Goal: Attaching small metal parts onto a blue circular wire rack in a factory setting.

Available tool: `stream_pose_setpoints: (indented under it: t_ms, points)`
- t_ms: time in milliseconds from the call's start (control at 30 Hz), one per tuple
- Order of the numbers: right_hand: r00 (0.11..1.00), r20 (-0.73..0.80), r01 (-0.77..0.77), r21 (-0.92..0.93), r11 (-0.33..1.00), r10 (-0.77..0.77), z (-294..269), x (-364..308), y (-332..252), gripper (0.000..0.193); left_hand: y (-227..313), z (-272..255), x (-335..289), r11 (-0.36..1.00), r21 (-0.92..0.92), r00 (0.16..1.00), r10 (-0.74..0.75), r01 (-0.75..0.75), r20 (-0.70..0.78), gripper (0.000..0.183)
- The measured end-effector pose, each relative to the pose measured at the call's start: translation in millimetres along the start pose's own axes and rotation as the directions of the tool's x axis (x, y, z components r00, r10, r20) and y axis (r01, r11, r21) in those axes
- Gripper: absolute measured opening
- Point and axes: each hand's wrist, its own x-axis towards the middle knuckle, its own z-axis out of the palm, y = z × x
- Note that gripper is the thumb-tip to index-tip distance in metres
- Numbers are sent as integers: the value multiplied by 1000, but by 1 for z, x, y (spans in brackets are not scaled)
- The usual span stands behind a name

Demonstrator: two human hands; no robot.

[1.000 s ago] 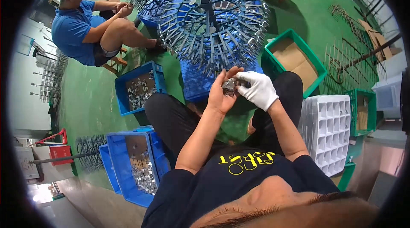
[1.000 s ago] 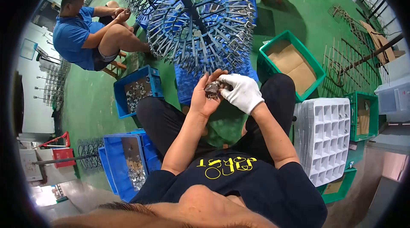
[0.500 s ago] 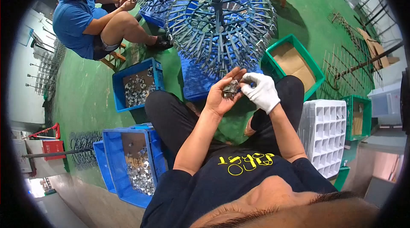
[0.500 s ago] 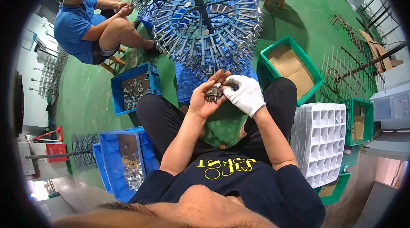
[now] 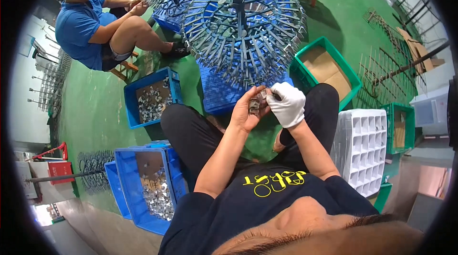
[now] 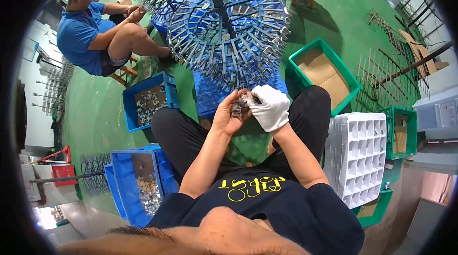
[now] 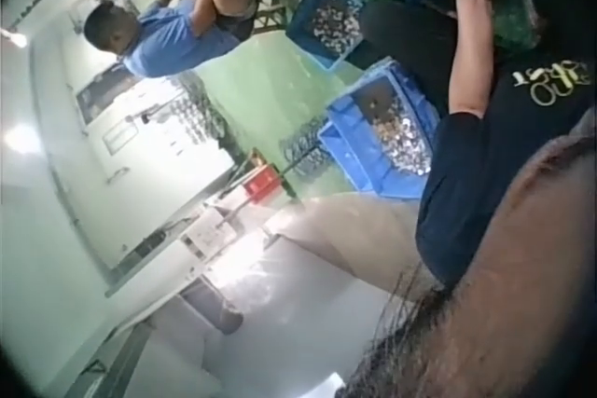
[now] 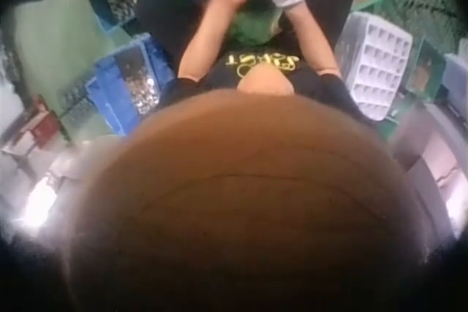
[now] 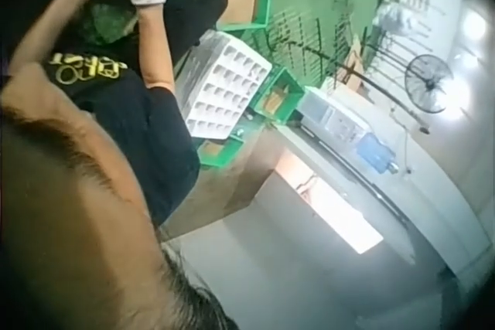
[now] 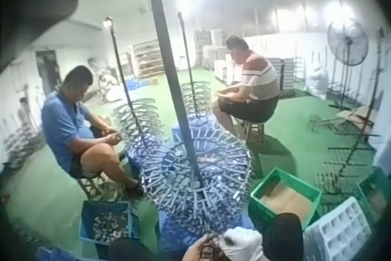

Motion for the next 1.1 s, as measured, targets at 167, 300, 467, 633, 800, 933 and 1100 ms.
stream_pose_setpoints:
  t_ms: [167,300,467,633,800,933,1100]
  points:
    - [999,-30,-32,64,997,34,5,-4,6,5,3,17,-9,874,479,980,159,-84,-118,36]
    - [992,-4,-122,250,961,127,12,-5,10,6,6,32,-12,818,554,959,259,-155,-114,36]
    - [985,39,-171,391,904,169,10,-5,10,8,19,30,-11,748,640,976,219,-174,9,40]
    - [998,54,-50,354,934,33,4,-1,10,8,37,22,-13,644,747,985,73,-165,155,41]
    - [991,28,-131,351,927,130,4,-3,6,8,37,24,-17,750,660,993,-31,-52,112,39]
    - [982,49,-191,259,947,184,5,-2,6,7,26,27,-15,766,640,998,69,-56,5,34]
    - [978,73,-204,134,970,196,4,2,7,7,19,23,-5,649,749,959,276,-133,-69,30]
